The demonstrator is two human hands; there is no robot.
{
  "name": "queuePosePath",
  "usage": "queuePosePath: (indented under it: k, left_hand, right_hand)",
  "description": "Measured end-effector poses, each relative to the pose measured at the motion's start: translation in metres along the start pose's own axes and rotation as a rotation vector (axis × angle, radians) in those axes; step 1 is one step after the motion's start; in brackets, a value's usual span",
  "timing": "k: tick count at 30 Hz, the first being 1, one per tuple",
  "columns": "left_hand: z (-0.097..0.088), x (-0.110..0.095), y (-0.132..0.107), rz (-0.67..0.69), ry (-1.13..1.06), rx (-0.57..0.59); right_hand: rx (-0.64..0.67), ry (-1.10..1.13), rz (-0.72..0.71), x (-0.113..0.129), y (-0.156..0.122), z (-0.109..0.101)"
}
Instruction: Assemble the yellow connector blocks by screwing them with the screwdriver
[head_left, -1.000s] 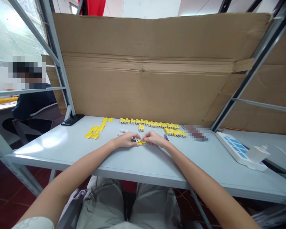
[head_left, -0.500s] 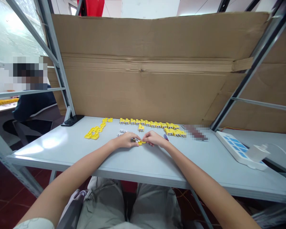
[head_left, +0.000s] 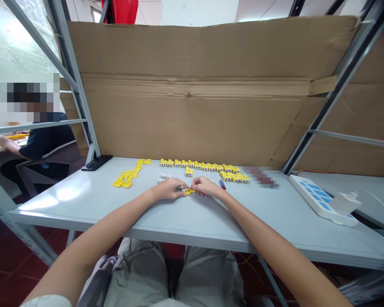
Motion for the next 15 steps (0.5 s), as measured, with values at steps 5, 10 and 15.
queuePosePath:
  k: [5, 10, 15]
  left_hand:
    - [-0.001, -0.001, 0.001, -0.009, -0.021, -0.008]
    - [0.000, 0.000, 0.002, -0.019, -0.035, -0.001]
    - [0.000, 0.000, 0.001, -0.028, -0.052, -0.019]
  right_hand:
    - [-0.002, -0.010, -0.034, -0.002, 0.002, 0.001]
    - [0.103, 0.085, -0.058, -0.005, 0.004, 0.001]
    - [-0.058, -0.039, -0.048, -0.012, 0.003, -0.034]
Point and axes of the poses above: each hand's wrist, its own y-axis towards the middle knuckle, its own z-axis out of the palm, x = y × z, the point moved 5 cm from there along y, towards the middle knuckle, and after that the axes turned 7 degrees about -x, right-handed, at the moved point
